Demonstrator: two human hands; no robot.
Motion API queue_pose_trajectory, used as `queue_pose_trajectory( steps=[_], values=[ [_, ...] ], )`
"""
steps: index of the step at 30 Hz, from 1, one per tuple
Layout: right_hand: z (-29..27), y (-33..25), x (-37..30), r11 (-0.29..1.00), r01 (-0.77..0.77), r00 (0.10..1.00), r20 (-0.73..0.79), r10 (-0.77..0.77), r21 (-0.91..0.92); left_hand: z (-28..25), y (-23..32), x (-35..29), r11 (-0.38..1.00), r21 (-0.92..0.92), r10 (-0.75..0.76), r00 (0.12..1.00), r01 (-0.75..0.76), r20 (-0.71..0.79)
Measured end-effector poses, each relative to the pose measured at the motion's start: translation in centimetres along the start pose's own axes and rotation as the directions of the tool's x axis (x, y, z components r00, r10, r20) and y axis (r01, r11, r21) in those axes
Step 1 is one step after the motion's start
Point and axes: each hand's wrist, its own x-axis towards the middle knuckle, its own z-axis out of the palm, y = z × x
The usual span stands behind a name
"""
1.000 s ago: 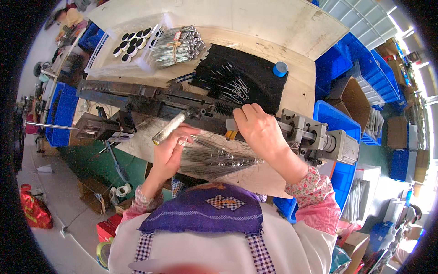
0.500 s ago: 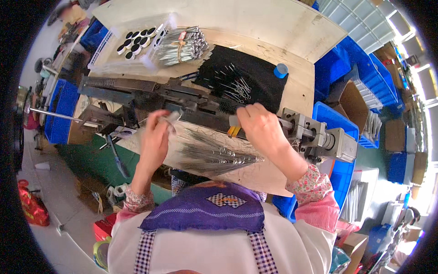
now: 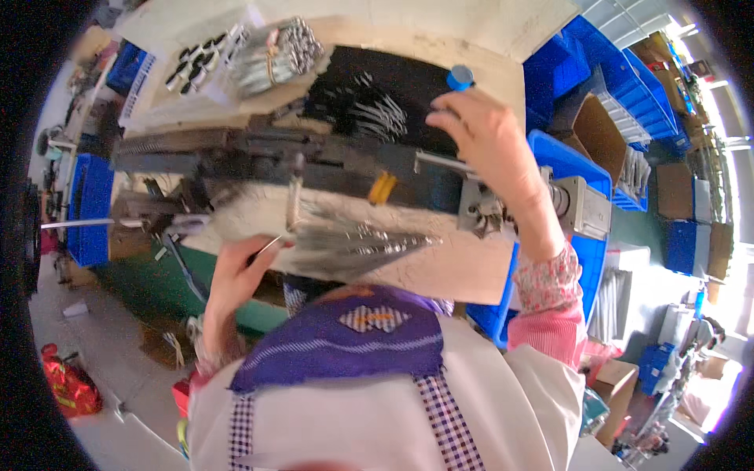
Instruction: The recorder is assembling small metal brushes by inserting thin bristles into a metal base using a machine.
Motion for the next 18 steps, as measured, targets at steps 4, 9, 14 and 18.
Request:
queue_pose_trajectory(
  steps=[4,9,14,18],
  values=[
    [-0.2,-0.8,0.3,0.983,-0.009,1.0,-0.021,0.013,0.184,7.1,4.8,9.7,0.902,0.192,0.357,0.918,-0.387,0.173],
    [1.2,-0.7,-1.9,0.962,0.271,0.954,0.124,-0.273,0.03,8.2,4.2,14.4,0.83,0.311,0.477,0.878,-0.464,0.037],
    [5.6,-2.4,0.0,0.869,0.474,0.881,0.088,-0.466,-0.141,2.2,5.0,11.8,0.418,0.804,0.696,0.718,-0.423,0.015],
    [7.0,-2.7,1.0,0.889,0.435,0.899,-0.01,-0.438,0.147,0.9,3.4,10.4,0.242,0.894,0.866,0.5,-0.378,-0.023]
  ],
)
